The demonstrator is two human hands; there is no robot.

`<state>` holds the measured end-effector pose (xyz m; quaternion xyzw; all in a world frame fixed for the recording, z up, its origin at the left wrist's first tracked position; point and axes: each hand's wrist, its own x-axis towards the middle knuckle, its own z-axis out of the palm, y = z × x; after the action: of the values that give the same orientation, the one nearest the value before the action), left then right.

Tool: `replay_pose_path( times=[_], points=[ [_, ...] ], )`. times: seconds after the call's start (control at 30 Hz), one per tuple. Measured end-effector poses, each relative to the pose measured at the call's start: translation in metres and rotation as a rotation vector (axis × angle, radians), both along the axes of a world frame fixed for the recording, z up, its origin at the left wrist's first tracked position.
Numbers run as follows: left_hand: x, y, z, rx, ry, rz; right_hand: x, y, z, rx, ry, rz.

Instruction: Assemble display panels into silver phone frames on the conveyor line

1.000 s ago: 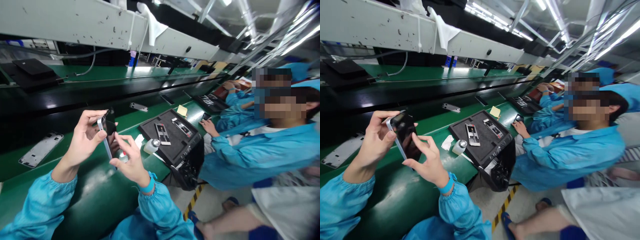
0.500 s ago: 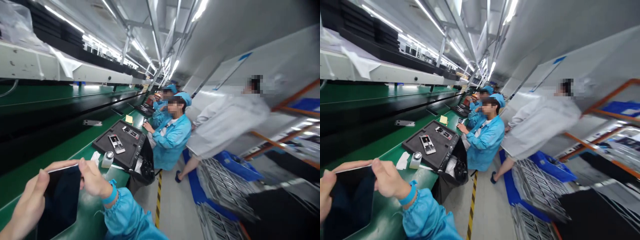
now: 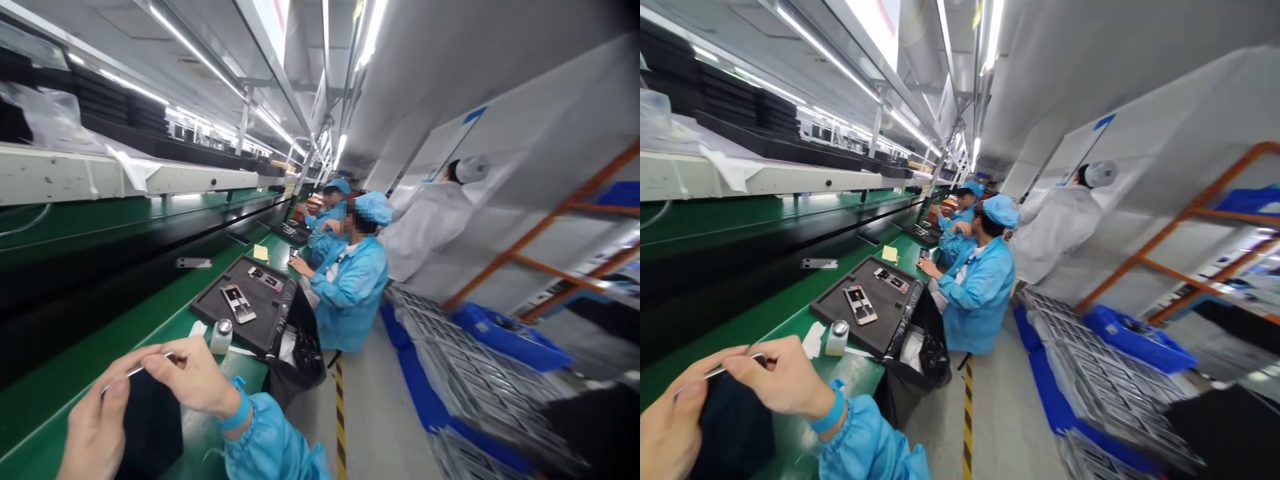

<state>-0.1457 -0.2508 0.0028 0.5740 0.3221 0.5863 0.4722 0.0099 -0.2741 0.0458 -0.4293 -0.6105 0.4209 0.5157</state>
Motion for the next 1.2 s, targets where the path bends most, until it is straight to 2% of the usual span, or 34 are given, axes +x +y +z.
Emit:
replay_pose_path(
  times=[0.07, 0.1, 0.23, 0.37, 0.43, 0.53, 0.6, 0.77, 1.03, 1.1, 1.2],
  points=[
    [0.003, -0.003, 0.014, 0.020, 0.118, 0.113, -0.001, 0.004, -0.001, 0.000, 0.010, -0.020],
    [0.004, -0.004, 0.019, 0.021, 0.153, 0.109, 0.001, 0.005, -0.002, -0.014, 0.008, 0.002],
    [0.005, -0.004, 0.033, -0.058, 0.124, -0.064, 0.009, 0.005, -0.010, -0.126, -0.050, 0.123],
    [0.000, 0.002, 0.045, -0.224, -0.060, -0.087, 0.006, -0.001, -0.026, -0.014, -0.029, -0.032],
    [-0.006, 0.009, 0.051, -0.295, -0.216, -0.066, 0.002, -0.007, -0.037, 0.000, -0.058, 0.058],
    [-0.014, 0.016, 0.058, -0.320, -0.394, -0.006, 0.000, -0.018, -0.053, -0.140, -0.109, 0.322],
    [-0.015, 0.017, 0.059, -0.318, -0.461, 0.025, 0.002, -0.021, -0.062, -0.212, -0.099, 0.392],
    [-0.006, 0.012, 0.052, -0.280, -0.523, 0.018, 0.002, -0.016, -0.076, -0.253, -0.017, 0.354],
    [0.007, 0.012, 0.052, -0.231, -0.543, 0.149, -0.015, -0.002, -0.095, -0.265, 0.102, 0.342],
    [0.010, 0.014, 0.051, -0.236, -0.529, 0.175, -0.019, 0.001, -0.099, -0.324, 0.178, 0.396],
    [0.014, 0.014, 0.048, -0.206, -0.517, 0.243, -0.024, 0.004, -0.101, -0.380, 0.300, 0.590]
  ],
)
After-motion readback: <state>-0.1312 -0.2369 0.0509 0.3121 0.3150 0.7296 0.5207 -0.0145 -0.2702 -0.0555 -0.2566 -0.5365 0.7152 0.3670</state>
